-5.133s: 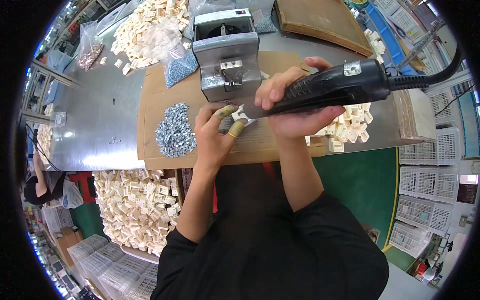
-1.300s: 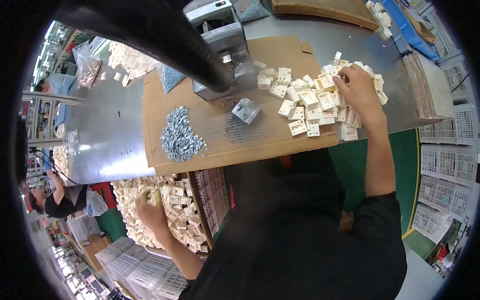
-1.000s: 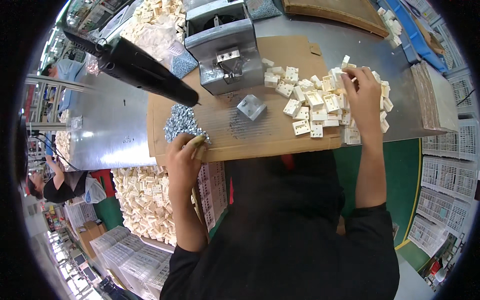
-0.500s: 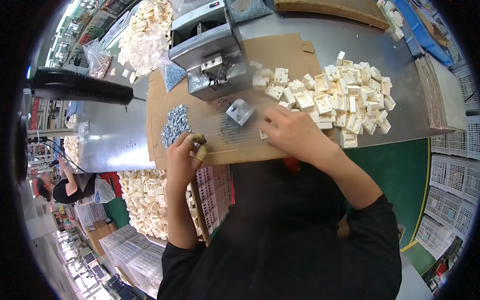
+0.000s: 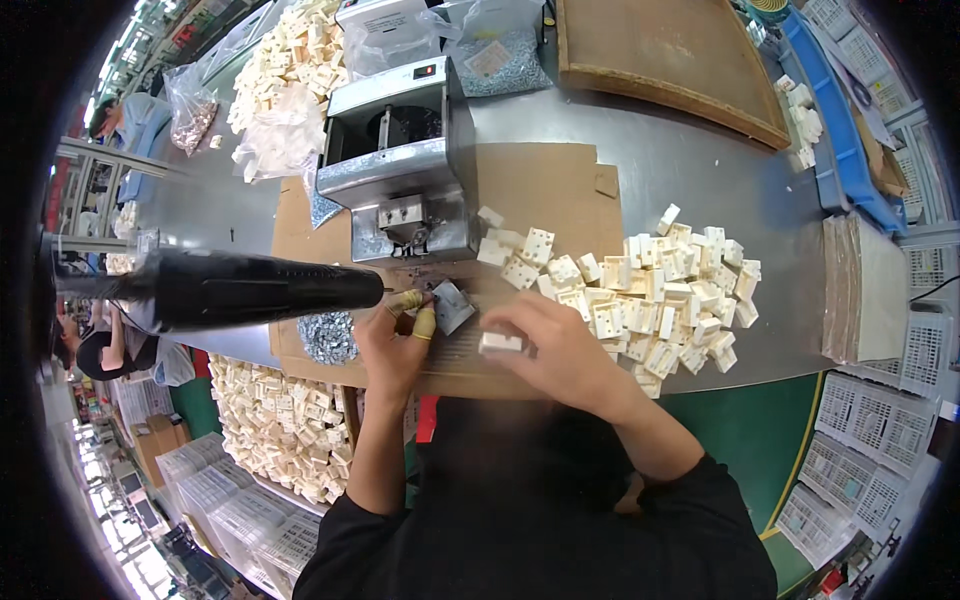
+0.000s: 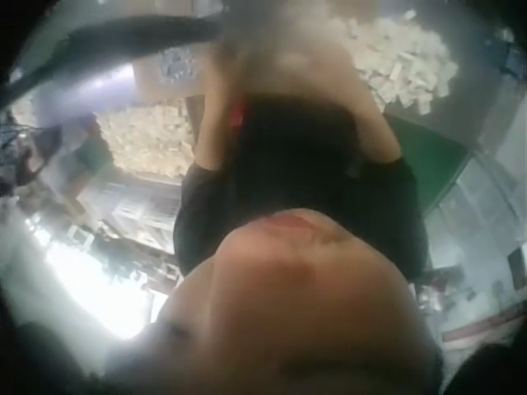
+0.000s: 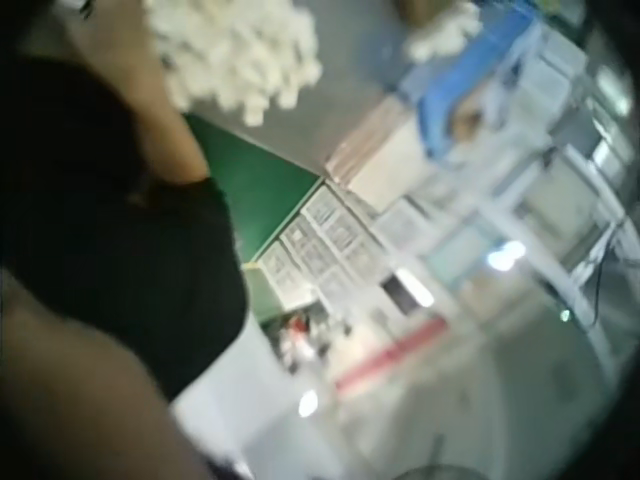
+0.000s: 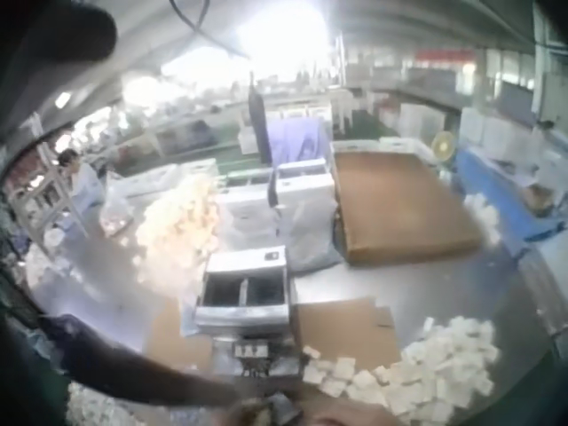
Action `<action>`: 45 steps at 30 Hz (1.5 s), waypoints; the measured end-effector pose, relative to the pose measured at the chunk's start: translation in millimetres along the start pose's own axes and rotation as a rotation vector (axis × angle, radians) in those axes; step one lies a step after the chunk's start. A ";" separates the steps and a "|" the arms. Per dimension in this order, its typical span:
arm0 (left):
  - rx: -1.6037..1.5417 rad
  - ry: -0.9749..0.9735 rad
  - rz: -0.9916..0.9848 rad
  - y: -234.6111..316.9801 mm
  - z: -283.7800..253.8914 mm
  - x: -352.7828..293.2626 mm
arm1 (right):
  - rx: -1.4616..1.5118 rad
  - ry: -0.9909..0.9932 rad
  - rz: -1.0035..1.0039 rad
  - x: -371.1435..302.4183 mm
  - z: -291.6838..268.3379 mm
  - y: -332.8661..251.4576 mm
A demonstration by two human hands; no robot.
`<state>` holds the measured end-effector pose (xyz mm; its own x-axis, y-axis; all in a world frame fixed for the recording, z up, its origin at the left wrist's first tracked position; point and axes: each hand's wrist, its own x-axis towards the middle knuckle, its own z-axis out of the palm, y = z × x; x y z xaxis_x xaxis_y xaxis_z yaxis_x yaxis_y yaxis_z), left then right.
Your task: Assembling small plastic housings and metal components using an electric screwdriver at a workbench.
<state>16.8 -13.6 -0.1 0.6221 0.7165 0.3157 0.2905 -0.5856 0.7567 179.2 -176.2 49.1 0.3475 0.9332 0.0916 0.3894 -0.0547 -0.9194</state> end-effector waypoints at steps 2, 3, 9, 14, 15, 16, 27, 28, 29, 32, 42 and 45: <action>0.056 -0.042 0.058 -9.0 -2.3 -0.9 | 0.026 0.029 0.020 4.8 -2.3 -0.1; 0.078 -0.041 0.122 -12.1 -0.9 -0.6 | 0.052 0.064 0.033 7.1 -3.2 0.1; 0.107 -0.094 0.241 -8.9 -4.0 6.1 | 0.677 -0.050 0.327 13.6 -4.0 2.1; -0.070 -0.145 0.117 2.1 -2.6 13.2 | 0.783 0.083 0.225 29.6 16.8 5.9; -0.079 -0.146 0.133 4.5 -4.2 13.1 | 0.774 0.096 0.216 33.2 21.7 8.5; -0.078 -0.157 0.122 5.3 -5.5 12.9 | 0.549 0.193 0.131 36.9 26.5 8.9; -0.025 -0.145 0.090 -3.1 -11.3 14.6 | -0.206 0.325 -0.093 39.9 56.3 13.6; -0.021 -0.135 0.086 -4.5 -10.9 15.2 | -0.207 0.321 -0.092 38.2 57.6 14.3; -0.018 -0.127 0.085 -5.7 -9.9 15.7 | -0.259 0.325 -0.155 36.2 58.1 16.2; -0.030 -0.096 0.145 -10.4 -5.5 14.5 | -0.342 0.337 -0.232 31.3 61.9 16.7; 0.107 -0.091 0.120 -6.6 -9.7 17.7 | -0.534 0.339 -0.410 29.5 75.0 21.8; 0.174 -0.147 0.158 -0.2 -23.9 19.9 | -0.618 0.287 -0.475 32.3 70.5 20.4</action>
<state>11.7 9.9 19.7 0.7649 0.5557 0.3257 0.2940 -0.7511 0.5910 138.2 -122.2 6.3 0.1992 0.7840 0.5880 0.9190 0.0589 -0.3899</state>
